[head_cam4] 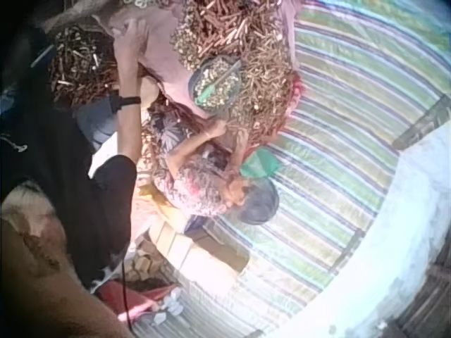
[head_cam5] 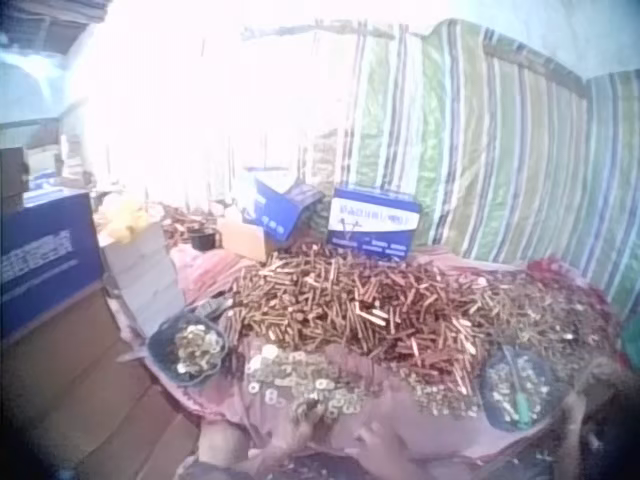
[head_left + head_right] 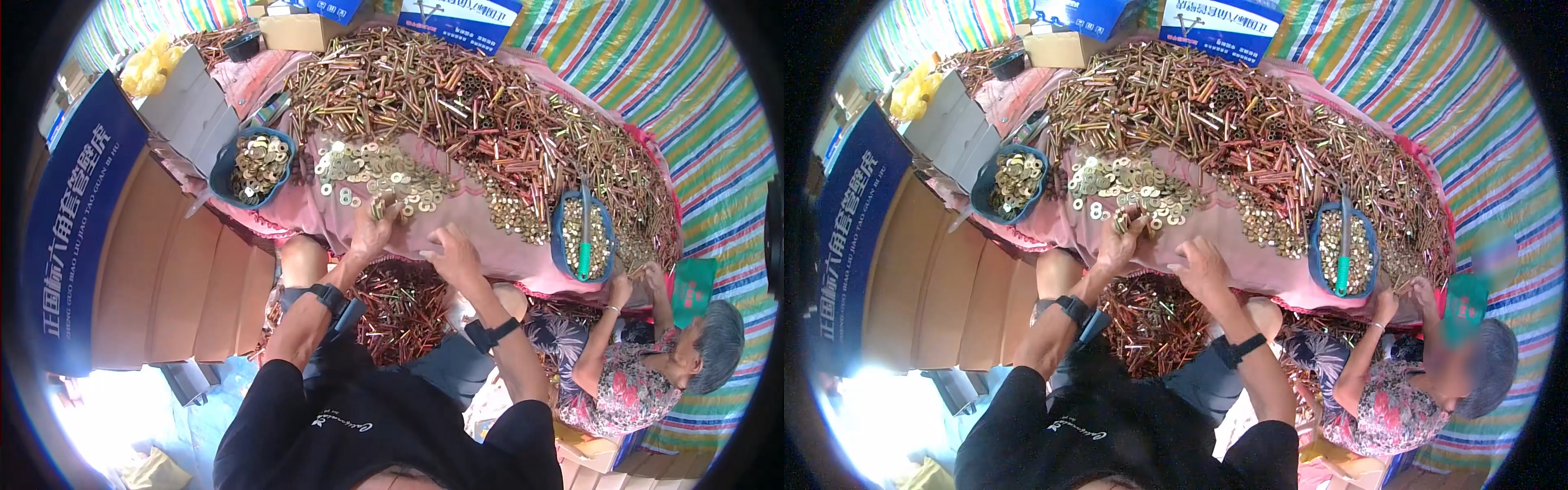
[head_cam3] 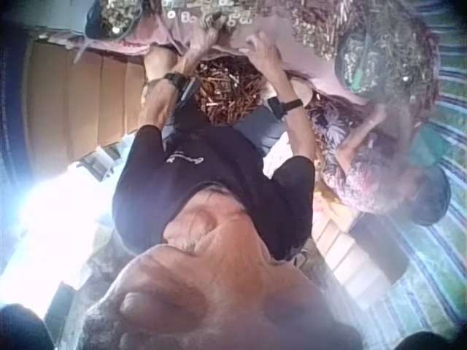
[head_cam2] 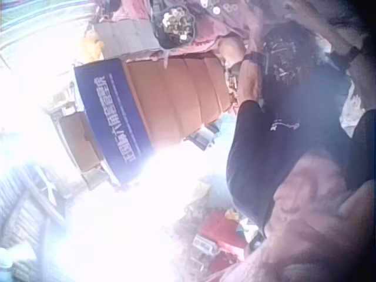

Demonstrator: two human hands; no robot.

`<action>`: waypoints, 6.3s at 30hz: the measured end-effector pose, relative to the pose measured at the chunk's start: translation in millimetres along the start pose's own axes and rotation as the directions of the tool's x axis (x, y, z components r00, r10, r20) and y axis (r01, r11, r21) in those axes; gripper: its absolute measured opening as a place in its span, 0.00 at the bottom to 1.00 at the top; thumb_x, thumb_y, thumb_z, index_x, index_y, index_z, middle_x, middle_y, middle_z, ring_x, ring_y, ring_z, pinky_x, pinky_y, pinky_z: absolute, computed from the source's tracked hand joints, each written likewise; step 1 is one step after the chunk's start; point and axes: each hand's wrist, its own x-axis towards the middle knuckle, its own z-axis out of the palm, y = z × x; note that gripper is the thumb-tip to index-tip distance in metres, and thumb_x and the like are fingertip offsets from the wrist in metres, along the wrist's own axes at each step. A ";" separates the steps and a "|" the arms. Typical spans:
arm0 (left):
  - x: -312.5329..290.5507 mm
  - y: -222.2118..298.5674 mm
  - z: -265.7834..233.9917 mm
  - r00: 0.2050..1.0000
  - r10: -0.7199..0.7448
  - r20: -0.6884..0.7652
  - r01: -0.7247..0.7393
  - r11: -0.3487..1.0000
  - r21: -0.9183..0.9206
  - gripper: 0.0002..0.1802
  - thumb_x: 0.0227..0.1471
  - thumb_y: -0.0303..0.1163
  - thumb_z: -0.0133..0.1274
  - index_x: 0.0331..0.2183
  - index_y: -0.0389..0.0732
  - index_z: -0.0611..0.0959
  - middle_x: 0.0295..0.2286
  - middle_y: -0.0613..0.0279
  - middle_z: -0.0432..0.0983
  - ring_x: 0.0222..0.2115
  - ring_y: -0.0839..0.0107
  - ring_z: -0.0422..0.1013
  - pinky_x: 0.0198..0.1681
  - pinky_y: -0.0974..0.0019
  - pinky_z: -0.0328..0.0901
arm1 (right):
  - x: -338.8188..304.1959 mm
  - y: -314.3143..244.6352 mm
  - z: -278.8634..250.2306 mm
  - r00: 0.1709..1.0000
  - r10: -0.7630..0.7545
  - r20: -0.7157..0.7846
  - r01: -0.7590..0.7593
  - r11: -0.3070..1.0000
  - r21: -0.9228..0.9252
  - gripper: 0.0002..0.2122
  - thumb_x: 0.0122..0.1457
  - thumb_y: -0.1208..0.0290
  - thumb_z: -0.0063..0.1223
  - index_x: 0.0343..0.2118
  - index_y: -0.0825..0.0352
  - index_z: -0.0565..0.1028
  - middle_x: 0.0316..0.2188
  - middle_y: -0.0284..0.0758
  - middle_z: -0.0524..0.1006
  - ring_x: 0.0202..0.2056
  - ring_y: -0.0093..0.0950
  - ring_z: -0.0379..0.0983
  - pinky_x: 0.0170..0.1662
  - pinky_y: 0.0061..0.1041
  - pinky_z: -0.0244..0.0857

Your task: Manually placing metal washers onto threaded sleeve anchors or bolts from a large pile.

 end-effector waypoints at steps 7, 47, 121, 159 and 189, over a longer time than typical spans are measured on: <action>-8.1 6.3 5.5 0.992 -0.128 0.002 0.127 0.977 -0.169 0.12 0.66 0.29 0.54 0.49 0.35 0.77 0.34 0.66 0.77 0.37 0.79 0.72 0.43 0.70 0.72 | -0.6 33.5 -29.7 0.839 0.540 0.067 -0.489 0.694 0.529 0.10 0.60 0.68 0.64 0.41 0.67 0.83 0.28 0.31 0.81 0.29 0.20 0.76 0.33 0.23 0.70; -5.3 -30.5 -5.3 0.960 0.270 0.072 -0.266 0.962 -0.062 0.15 0.59 0.25 0.57 0.49 0.34 0.80 0.40 0.51 0.81 0.41 0.60 0.78 0.46 0.61 0.71 | 105.6 -45.9 -32.9 0.997 -0.071 0.020 0.049 0.839 0.543 0.12 0.63 0.83 0.55 0.49 0.72 0.80 0.44 0.40 0.79 0.44 0.30 0.78 0.47 0.27 0.72; -8.0 -22.3 -7.3 0.964 0.260 0.061 -0.261 0.965 0.017 0.15 0.52 0.19 0.58 0.44 0.36 0.81 0.36 0.50 0.80 0.37 0.52 0.77 0.43 0.58 0.70 | 89.6 -49.6 -24.7 0.994 -0.104 0.046 0.072 0.891 0.449 0.13 0.66 0.71 0.57 0.51 0.70 0.78 0.40 0.39 0.78 0.39 0.29 0.77 0.42 0.27 0.70; -8.5 -18.0 -6.6 0.981 0.190 0.048 -0.191 0.982 0.008 0.09 0.52 0.22 0.60 0.39 0.35 0.83 0.32 0.54 0.80 0.33 0.61 0.76 0.39 0.62 0.68 | 89.1 -43.2 -17.8 0.969 0.144 0.199 -0.246 0.595 0.766 0.11 0.56 0.71 0.71 0.36 0.70 0.79 0.29 0.33 0.78 0.31 0.20 0.74 0.35 0.23 0.70; 5.5 -2.0 -8.9 0.981 -0.191 -0.002 0.178 0.916 -0.360 0.18 0.67 0.34 0.54 0.52 0.36 0.74 0.31 0.69 0.74 0.30 0.82 0.67 0.34 0.74 0.64 | 70.3 -6.9 -11.6 0.805 0.356 0.474 -0.586 0.603 0.542 0.10 0.64 0.70 0.62 0.42 0.72 0.80 0.25 0.31 0.81 0.24 0.18 0.77 0.26 0.17 0.69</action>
